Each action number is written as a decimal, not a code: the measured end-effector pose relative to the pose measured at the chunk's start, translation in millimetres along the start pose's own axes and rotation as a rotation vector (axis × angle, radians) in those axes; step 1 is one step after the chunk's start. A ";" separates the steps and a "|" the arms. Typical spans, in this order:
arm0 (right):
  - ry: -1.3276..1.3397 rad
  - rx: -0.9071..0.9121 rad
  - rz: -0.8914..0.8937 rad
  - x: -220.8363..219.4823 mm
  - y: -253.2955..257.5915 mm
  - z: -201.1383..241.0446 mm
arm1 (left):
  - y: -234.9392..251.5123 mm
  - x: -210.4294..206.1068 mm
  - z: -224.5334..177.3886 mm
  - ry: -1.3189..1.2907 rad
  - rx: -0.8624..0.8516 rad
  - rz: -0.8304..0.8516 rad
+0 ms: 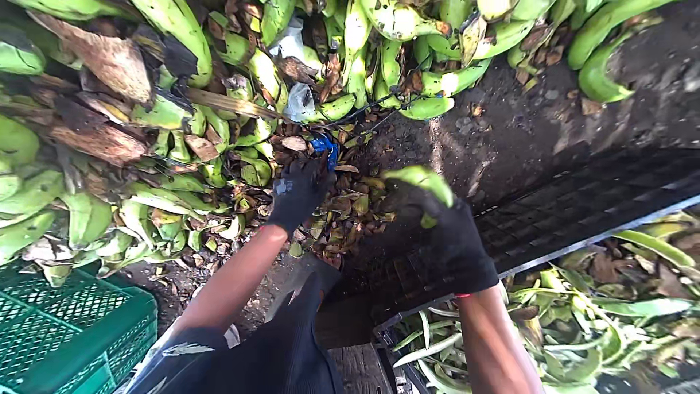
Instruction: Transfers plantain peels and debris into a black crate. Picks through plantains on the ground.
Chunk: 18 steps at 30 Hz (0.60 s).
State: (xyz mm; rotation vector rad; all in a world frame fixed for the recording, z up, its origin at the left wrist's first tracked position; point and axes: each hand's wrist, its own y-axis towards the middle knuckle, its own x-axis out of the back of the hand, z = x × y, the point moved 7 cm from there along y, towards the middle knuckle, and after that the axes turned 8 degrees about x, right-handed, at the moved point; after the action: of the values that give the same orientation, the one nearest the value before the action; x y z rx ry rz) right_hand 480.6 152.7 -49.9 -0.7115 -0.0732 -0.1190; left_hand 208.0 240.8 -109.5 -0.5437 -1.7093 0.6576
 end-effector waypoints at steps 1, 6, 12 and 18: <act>0.070 -0.007 -0.078 12.2 3.1 -0.8 | 6.1 -11.6 1.7 0.043 0.056 -0.009; 0.491 0.028 -0.248 27.0 47.6 -6.6 | 19.8 -42.9 4.3 0.079 0.122 -0.066; 0.301 -0.245 -0.327 -21.0 42.1 -37.6 | 9.4 -32.8 9.1 -0.047 0.087 0.069; -0.342 0.181 0.208 -110.8 37.1 -5.0 | -42.6 -45.1 15.2 -0.272 -0.132 0.068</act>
State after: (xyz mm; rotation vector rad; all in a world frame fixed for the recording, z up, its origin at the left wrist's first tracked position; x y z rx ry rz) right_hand 375.9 186.5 -89.5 -0.5487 -0.3320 0.2072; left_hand 202.7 177.4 -115.4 -0.6293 -2.0071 0.6954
